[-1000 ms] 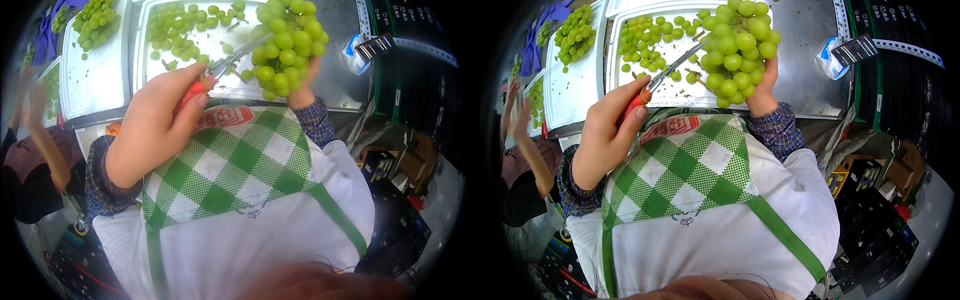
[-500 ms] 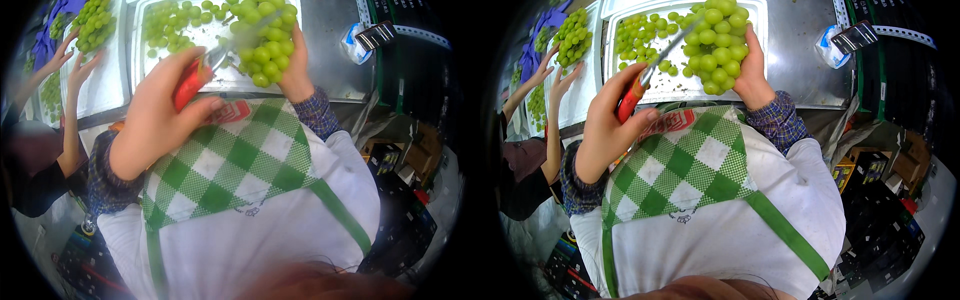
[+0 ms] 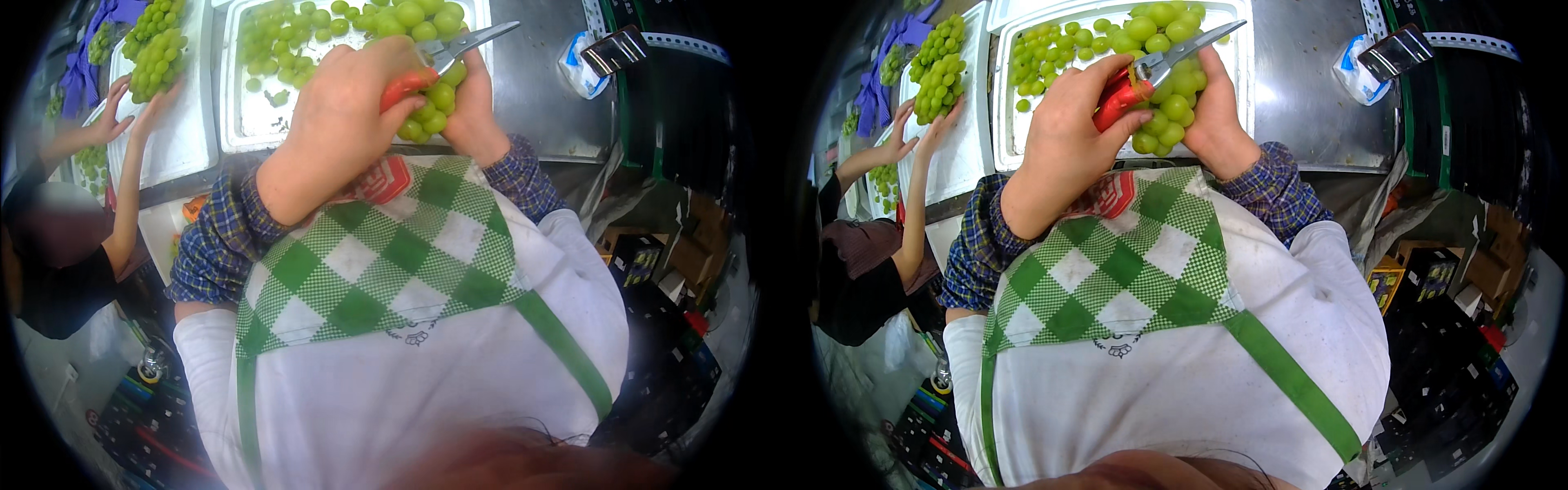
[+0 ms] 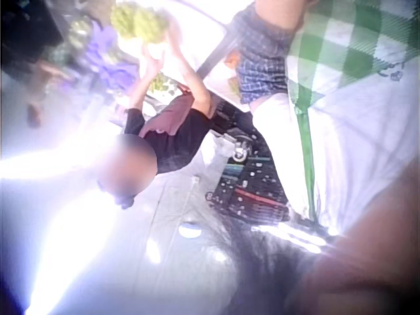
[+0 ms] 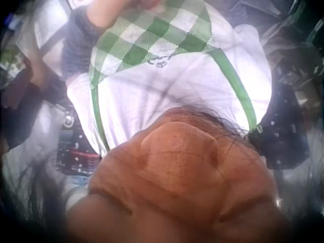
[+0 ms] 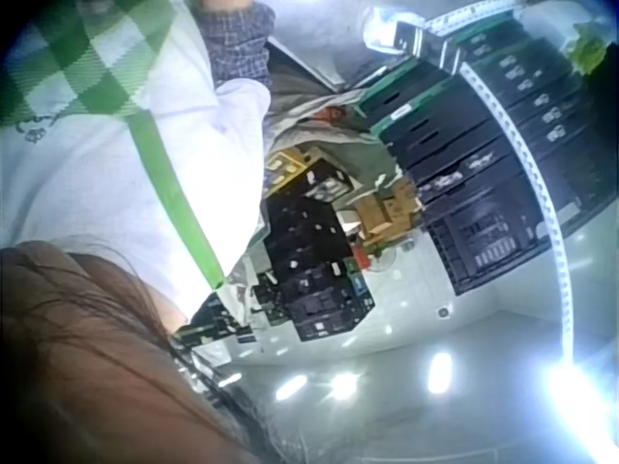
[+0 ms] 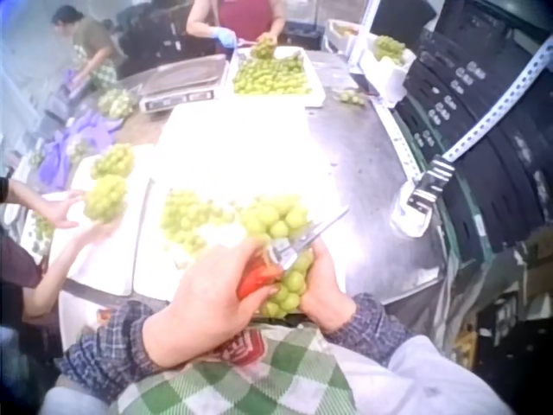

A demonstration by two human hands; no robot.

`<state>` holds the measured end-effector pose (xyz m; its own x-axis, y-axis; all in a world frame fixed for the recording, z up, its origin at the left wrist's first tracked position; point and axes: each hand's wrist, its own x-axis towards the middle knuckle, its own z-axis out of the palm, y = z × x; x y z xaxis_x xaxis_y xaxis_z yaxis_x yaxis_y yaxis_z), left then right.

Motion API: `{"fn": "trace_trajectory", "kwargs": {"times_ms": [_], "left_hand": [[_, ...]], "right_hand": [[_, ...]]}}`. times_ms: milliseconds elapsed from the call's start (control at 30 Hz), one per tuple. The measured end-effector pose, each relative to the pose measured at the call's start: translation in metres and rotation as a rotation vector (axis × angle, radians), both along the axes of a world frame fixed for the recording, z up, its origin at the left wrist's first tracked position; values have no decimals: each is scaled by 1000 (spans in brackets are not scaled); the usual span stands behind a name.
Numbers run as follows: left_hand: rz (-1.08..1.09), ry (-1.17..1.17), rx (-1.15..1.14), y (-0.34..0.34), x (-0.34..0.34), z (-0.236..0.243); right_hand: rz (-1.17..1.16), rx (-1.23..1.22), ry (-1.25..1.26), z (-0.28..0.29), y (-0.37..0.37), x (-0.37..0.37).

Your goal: The person uses a pair of shears to trim individual grapes and small clusters from a large bunch of green grapes, placing the trimmed pieces into a plastic tray on a metal table.

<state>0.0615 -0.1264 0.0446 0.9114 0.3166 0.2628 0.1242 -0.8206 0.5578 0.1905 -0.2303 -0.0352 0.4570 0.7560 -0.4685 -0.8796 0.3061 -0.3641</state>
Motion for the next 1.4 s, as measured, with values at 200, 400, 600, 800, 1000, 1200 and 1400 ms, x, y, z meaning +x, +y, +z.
{"fn": "trace_trajectory", "kwargs": {"times_ms": [200, 400, 600, 800, 1000, 1200, 1400], "left_hand": [[53, 37, -206, 2, 1, -5], [107, 107, -374, 8, -4, 1], [182, 127, -463, 18, -21, 20], [201, 164, -387, 60, -49, 31], [-46, 416, -149, 70, -71, 65], [-168, 812, -589, 61, -65, 101], [-174, 955, -591, 46, -37, 117]], "right_hand": [[11, -39, -59, 2, -1, -3], [45, -3, -77, 5, 3, -6], [63, 53, -87, -5, 7, -2], [84, 131, -18, -16, -3, 14], [225, 263, 19, -28, -15, 31], [409, 517, 121, -28, -17, 28], [428, 530, 128, -27, -19, 25]]}}
